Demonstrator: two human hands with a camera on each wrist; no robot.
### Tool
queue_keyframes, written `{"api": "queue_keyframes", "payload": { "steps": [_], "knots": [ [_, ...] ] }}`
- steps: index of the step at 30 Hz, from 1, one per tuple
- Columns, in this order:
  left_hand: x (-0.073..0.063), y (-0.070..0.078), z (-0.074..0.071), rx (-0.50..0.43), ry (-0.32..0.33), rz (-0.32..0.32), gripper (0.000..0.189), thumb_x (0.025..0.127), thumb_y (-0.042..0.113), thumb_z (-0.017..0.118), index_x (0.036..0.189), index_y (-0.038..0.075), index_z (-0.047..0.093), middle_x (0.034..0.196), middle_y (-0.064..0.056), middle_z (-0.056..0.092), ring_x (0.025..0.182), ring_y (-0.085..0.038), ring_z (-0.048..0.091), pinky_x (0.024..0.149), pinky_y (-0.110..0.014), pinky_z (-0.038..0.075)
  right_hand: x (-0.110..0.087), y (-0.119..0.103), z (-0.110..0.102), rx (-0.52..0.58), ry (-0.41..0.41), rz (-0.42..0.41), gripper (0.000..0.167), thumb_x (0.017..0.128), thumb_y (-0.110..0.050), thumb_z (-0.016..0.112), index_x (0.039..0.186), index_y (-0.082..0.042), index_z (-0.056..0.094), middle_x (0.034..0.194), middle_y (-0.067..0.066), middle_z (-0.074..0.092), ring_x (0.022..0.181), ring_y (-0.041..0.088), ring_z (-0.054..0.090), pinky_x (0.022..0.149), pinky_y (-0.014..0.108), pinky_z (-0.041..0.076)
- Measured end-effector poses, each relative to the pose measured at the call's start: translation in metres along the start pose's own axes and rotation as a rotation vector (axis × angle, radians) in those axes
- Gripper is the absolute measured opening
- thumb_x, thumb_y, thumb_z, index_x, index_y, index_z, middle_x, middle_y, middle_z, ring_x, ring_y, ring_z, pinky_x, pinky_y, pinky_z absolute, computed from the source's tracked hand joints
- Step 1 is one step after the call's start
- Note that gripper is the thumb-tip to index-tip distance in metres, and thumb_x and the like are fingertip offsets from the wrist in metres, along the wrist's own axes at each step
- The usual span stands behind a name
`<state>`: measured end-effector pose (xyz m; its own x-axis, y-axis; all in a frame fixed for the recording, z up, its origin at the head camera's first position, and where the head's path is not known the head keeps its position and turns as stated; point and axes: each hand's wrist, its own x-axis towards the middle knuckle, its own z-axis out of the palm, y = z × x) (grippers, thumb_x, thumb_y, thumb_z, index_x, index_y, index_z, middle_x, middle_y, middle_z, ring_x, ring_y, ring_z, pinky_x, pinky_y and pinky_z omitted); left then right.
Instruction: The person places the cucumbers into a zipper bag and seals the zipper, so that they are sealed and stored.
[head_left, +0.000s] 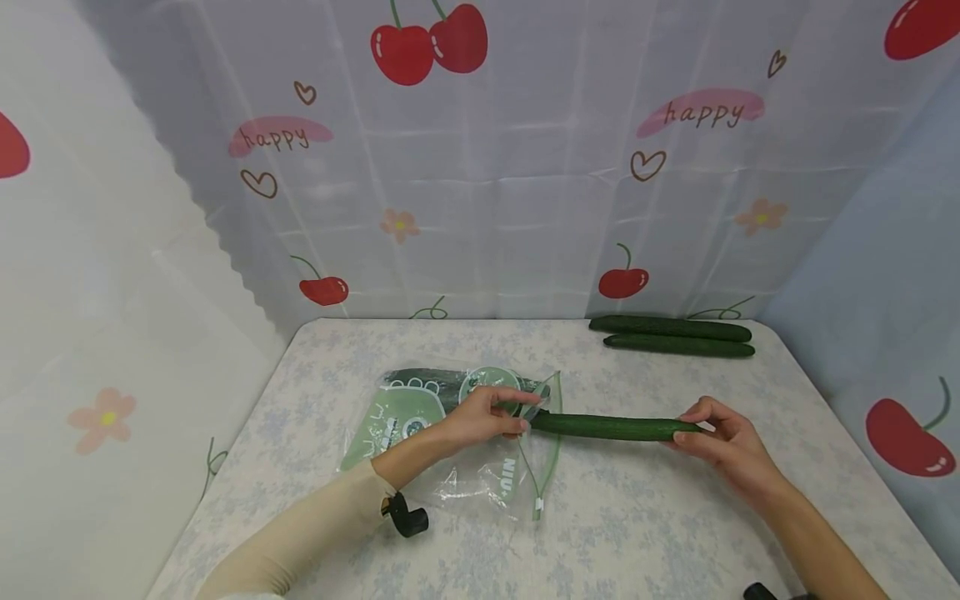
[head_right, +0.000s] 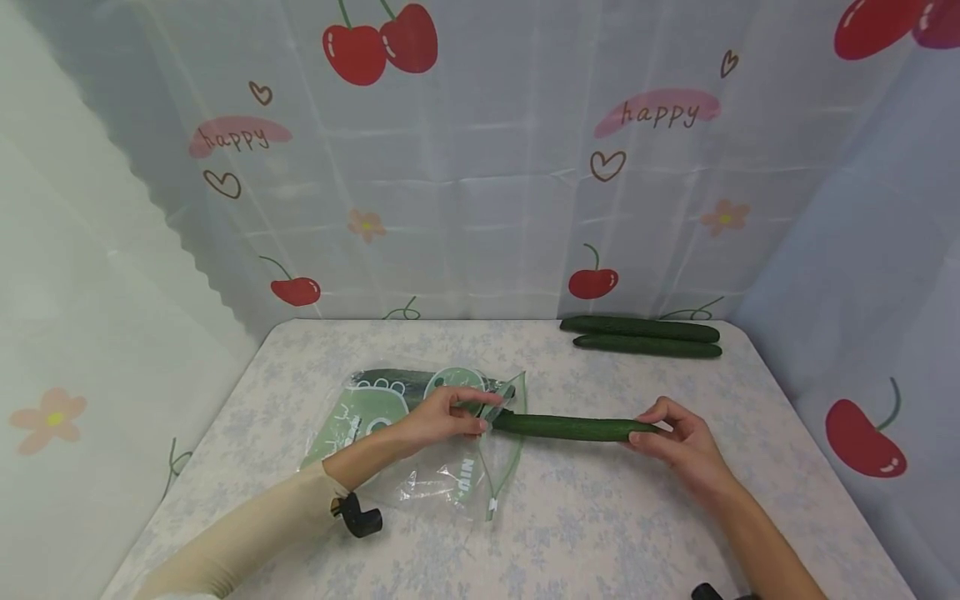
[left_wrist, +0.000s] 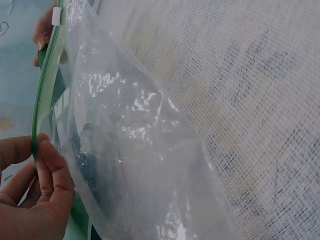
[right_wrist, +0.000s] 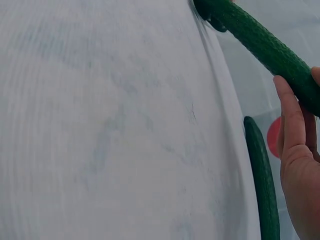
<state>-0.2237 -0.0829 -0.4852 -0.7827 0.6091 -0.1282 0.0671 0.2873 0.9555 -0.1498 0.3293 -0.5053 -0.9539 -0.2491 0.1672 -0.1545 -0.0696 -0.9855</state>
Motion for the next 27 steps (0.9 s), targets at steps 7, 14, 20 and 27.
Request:
{"api": "queue_keyframes", "payload": {
  "steps": [7,14,20,27],
  "knots": [
    [0.0,0.0,-0.001,-0.003,0.005,0.006,0.046,0.103,0.013,0.073,0.148,0.015,0.067,0.162,-0.01,0.057,0.101,-0.021,0.081,0.089,-0.036,0.065,0.012,0.005,0.017,-0.003,-0.007,0.018,0.023,0.101,0.012,0.062,0.106,-0.009,0.066,0.112,-0.002,0.065,0.097,0.015,0.081,0.091,0.032,0.067],
    [0.0,0.001,0.0,-0.017,0.004,0.009,0.046,0.102,0.011,0.073,0.148,0.018,0.068,0.161,-0.008,0.058,0.097,-0.016,0.08,0.087,-0.028,0.065,0.02,0.017,0.032,0.01,-0.001,0.024,0.027,0.099,0.013,0.063,0.103,-0.013,0.066,0.113,0.0,0.064,0.096,0.014,0.082,0.088,0.031,0.068],
    [-0.001,0.003,0.0,-0.025,0.006,0.024,0.047,0.102,0.009,0.072,0.149,0.013,0.066,0.162,-0.009,0.057,0.093,-0.007,0.077,0.088,-0.03,0.065,0.027,0.021,0.049,0.015,0.019,0.089,0.019,0.1,0.007,0.067,0.1,-0.011,0.062,0.111,-0.003,0.069,0.097,0.013,0.08,0.089,0.028,0.067],
    [-0.002,0.008,0.001,-0.032,0.012,0.015,0.048,0.101,0.008,0.073,0.148,0.013,0.067,0.161,-0.011,0.058,0.097,-0.01,0.078,0.092,-0.033,0.066,0.036,0.023,0.07,0.066,0.053,0.138,0.019,0.099,0.005,0.07,0.097,-0.013,0.063,0.112,0.001,0.065,0.097,0.015,0.081,0.088,0.027,0.067]
  ]
}}
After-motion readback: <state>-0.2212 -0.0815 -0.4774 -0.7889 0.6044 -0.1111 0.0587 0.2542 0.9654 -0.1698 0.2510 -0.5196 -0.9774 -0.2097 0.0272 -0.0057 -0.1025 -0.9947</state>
